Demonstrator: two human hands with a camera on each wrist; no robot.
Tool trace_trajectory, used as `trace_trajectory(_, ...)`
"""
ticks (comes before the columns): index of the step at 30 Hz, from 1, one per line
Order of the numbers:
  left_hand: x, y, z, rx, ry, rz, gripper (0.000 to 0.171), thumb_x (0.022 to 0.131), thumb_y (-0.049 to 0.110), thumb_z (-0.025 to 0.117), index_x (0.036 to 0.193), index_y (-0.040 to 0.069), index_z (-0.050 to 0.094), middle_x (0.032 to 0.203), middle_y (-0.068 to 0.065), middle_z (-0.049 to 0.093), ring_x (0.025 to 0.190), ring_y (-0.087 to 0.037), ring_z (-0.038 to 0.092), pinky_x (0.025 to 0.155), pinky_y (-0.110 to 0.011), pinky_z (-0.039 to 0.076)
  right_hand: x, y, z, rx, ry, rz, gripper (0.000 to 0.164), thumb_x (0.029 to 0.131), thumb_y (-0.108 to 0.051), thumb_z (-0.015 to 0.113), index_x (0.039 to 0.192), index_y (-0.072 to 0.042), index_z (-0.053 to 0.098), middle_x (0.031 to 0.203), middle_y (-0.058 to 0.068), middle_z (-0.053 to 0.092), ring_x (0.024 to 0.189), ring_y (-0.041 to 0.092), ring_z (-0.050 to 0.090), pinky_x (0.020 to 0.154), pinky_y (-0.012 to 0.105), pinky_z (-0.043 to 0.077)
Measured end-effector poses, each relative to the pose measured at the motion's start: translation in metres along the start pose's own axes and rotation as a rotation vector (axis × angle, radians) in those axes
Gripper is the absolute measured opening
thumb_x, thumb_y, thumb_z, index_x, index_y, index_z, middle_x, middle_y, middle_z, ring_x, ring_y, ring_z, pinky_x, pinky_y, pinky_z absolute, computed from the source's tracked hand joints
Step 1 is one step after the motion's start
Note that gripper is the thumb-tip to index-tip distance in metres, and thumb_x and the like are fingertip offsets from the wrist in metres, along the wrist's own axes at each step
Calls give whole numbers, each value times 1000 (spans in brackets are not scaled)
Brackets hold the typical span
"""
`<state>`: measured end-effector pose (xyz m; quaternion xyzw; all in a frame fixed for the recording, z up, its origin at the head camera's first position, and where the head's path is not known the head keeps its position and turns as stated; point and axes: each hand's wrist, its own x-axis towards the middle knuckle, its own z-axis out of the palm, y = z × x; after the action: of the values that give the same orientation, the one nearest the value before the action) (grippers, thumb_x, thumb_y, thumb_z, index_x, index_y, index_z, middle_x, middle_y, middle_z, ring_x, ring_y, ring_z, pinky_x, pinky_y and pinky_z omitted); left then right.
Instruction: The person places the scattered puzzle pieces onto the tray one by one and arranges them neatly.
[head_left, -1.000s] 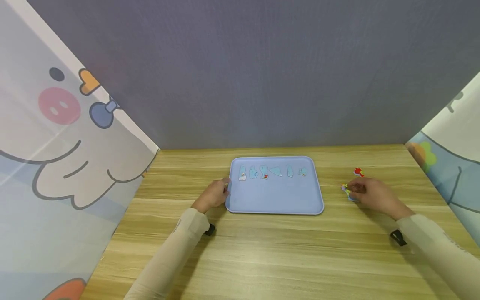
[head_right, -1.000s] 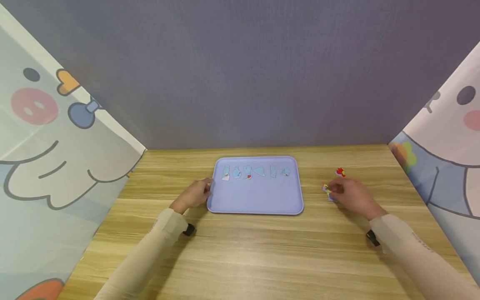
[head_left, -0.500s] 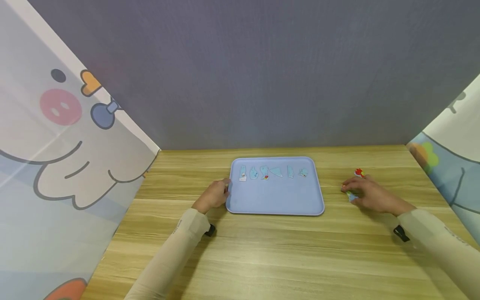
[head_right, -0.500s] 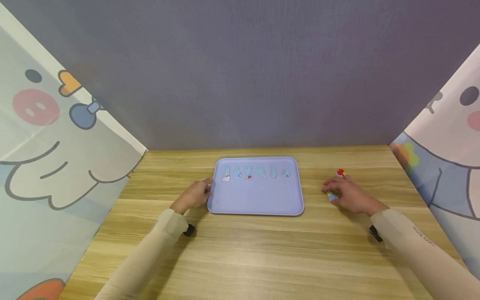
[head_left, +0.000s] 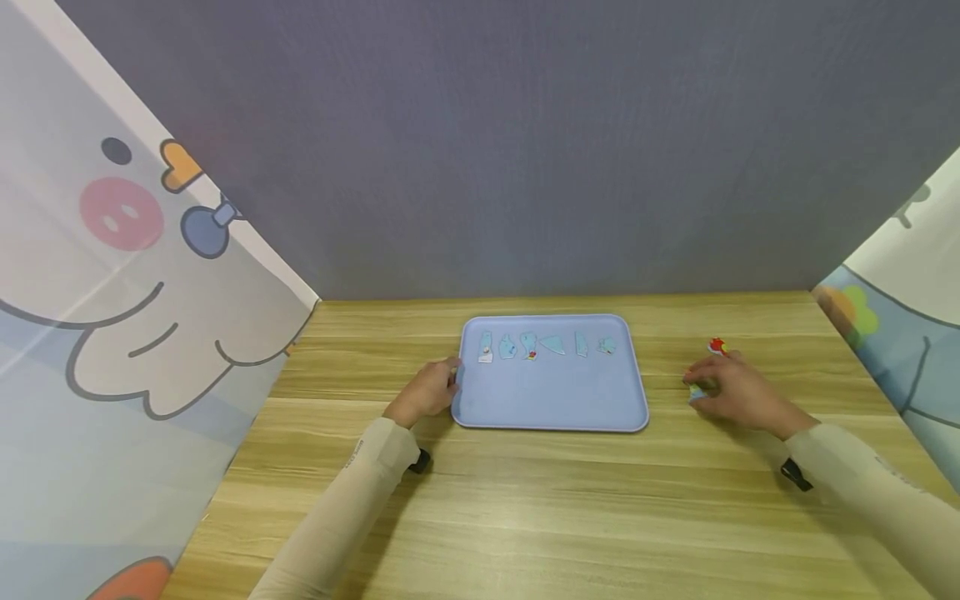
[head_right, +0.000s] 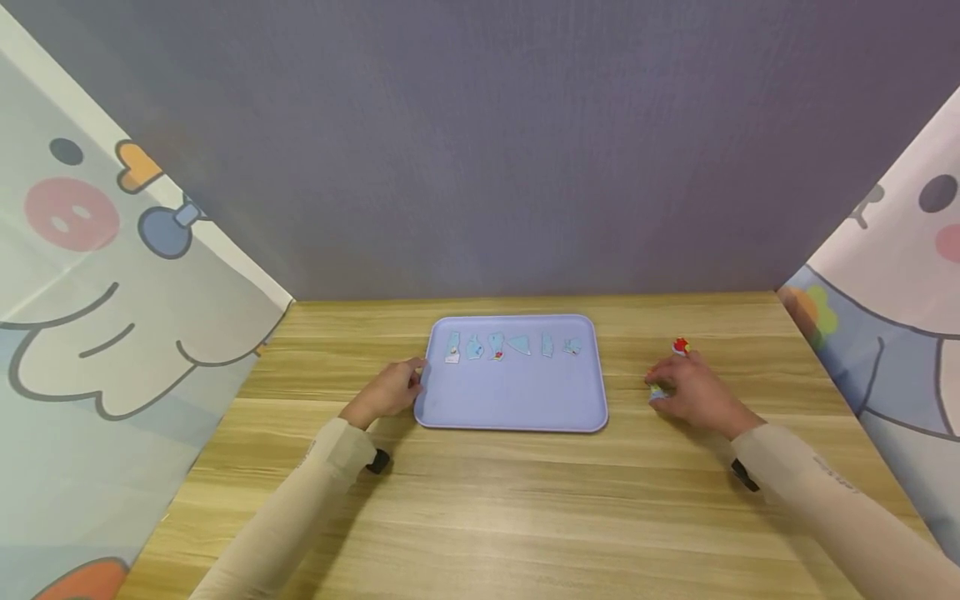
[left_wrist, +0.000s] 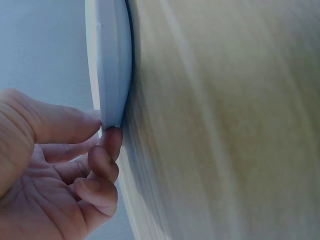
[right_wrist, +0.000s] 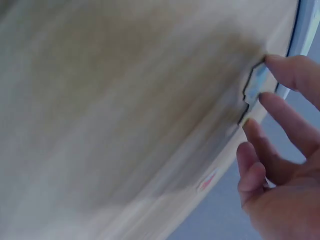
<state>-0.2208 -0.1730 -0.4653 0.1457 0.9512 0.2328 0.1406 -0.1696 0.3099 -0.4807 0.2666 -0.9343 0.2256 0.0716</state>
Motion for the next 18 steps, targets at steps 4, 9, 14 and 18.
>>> trace_trajectory(4, -1, 0, -1, 6, 0, 2, 48, 91, 1, 58, 137, -6, 43, 82, -5, 58, 65, -14, 53, 59, -26, 46, 1, -5, 3, 13, 18, 57, 24, 67, -11, 84, 86, -3, 73, 96, 16, 66, 91, 38, 57, 83, 50, 33)
trace_trajectory(9, -1, -1, 0, 7, 2, 3, 48, 91, 1, 58, 137, -6, 43, 80, -5, 57, 64, -14, 53, 58, -26, 46, 7, -16, 3, 58, 81, 72, 23, 67, -10, 83, 87, -5, 73, 98, 16, 65, 95, 37, 54, 88, 53, 31)
trace_trajectory(14, 0, -2, 0, -7, -5, -5, 48, 92, 1, 58, 137, -5, 42, 81, -5, 57, 64, -14, 53, 58, -26, 46, 22, -35, -1, 56, 115, 40, 23, 65, -8, 85, 85, -8, 74, 101, 15, 65, 94, 32, 51, 88, 54, 33)
trace_trajectory(18, 0, -3, 0, -7, -5, -5, 48, 92, 2, 58, 137, -4, 43, 83, -5, 57, 66, -14, 53, 59, -26, 46, 33, -51, -1, 73, 60, 59, 20, 68, -10, 84, 87, -10, 75, 108, 13, 64, 92, 25, 46, 83, 47, 38)
